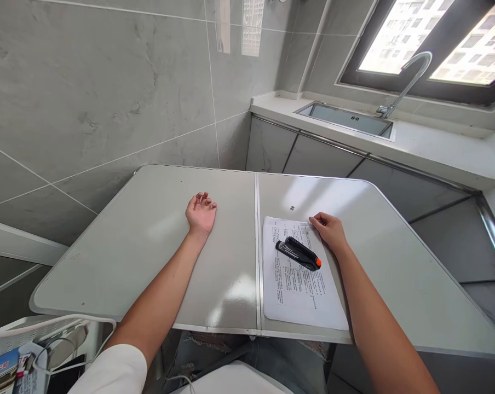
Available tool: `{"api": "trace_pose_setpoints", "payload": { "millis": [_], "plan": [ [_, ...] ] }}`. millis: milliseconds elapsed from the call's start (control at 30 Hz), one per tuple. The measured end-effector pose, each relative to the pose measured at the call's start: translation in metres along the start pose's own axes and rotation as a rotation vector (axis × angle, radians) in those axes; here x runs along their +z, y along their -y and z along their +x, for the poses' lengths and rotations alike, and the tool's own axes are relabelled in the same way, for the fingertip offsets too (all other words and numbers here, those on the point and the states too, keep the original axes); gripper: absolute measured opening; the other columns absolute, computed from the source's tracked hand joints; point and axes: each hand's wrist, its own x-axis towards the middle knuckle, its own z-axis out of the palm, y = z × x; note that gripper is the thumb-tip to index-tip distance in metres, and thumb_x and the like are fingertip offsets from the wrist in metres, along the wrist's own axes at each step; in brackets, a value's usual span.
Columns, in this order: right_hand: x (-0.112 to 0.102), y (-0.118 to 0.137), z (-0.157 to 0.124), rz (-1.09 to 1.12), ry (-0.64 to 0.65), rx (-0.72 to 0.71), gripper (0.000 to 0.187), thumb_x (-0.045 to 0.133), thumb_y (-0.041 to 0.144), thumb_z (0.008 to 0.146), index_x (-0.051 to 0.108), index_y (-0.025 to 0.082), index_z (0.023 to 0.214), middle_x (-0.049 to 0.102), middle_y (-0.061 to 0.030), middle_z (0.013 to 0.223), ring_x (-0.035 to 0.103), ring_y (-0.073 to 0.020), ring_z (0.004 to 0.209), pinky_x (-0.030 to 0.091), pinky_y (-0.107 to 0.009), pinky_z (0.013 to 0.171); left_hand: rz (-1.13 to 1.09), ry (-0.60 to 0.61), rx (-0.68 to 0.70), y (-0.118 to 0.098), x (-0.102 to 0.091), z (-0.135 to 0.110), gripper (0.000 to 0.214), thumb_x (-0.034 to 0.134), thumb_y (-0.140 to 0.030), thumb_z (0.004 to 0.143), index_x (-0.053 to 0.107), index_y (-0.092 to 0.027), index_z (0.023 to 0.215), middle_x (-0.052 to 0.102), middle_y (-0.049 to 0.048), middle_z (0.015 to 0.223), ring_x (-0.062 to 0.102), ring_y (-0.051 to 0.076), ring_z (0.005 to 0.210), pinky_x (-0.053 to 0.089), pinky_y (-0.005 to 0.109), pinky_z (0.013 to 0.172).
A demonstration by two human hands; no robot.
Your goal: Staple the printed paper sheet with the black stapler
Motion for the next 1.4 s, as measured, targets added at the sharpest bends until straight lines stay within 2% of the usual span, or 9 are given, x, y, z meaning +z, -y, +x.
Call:
{"api": "trace_pose_setpoints", "payload": {
  "millis": [333, 967, 1200, 1400],
  "plan": [
    [-0.0008, 0.0024, -0.001, -0.022, -0.002, -0.03, 0.042, 0.068, 0.06, 0.083, 0.061, 0.021, 0.07, 0.053, 0.001, 0.061, 0.043, -0.0159, 0.062, 0.036, -0.031, 0.061, 0.017, 0.013, 0.001, 0.0007, -0.003, 0.0022, 0.01, 0.063, -0.03, 0.093, 0.065, -0.021, 0.089, 0.071, 0.0076, 0.101, 0.059, 0.013, 0.07, 0.043, 0.029, 0.067],
    [-0.0001, -0.0015, 0.0006, -0.035, 0.001, -0.024, 0.039, 0.069, 0.058, 0.084, 0.063, 0.021, 0.071, 0.053, 0.0018, 0.061, 0.044, -0.0157, 0.062, 0.036, -0.031, 0.061, 0.007, 0.011, -0.01, 0.0005, -0.0031, 0.002, 0.009, 0.063, -0.029, 0.091, 0.064, -0.021, 0.09, 0.069, 0.0071, 0.099, 0.058, 0.012, 0.069, 0.044, 0.029, 0.066],
    [0.0002, -0.0006, 0.0004, -0.044, -0.002, -0.051, 0.042, 0.068, 0.061, 0.082, 0.062, 0.022, 0.07, 0.054, 0.0007, 0.061, 0.044, -0.0162, 0.062, 0.036, -0.031, 0.061, 0.024, 0.019, -0.009, 0.0005, -0.004, 0.0023, 0.009, 0.064, -0.031, 0.092, 0.064, -0.021, 0.091, 0.07, 0.0069, 0.099, 0.058, 0.012, 0.068, 0.043, 0.029, 0.066],
    [0.0009, 0.005, -0.0026, -0.055, -0.015, -0.104, 0.038, 0.068, 0.055, 0.085, 0.061, 0.021, 0.069, 0.052, 0.0007, 0.063, 0.043, -0.0158, 0.063, 0.036, -0.033, 0.064, 0.003, 0.014, -0.022, 0.0005, -0.0034, 0.0027, 0.008, 0.062, -0.029, 0.092, 0.064, -0.021, 0.09, 0.069, 0.007, 0.095, 0.057, 0.012, 0.068, 0.042, 0.029, 0.065]
  ]
}}
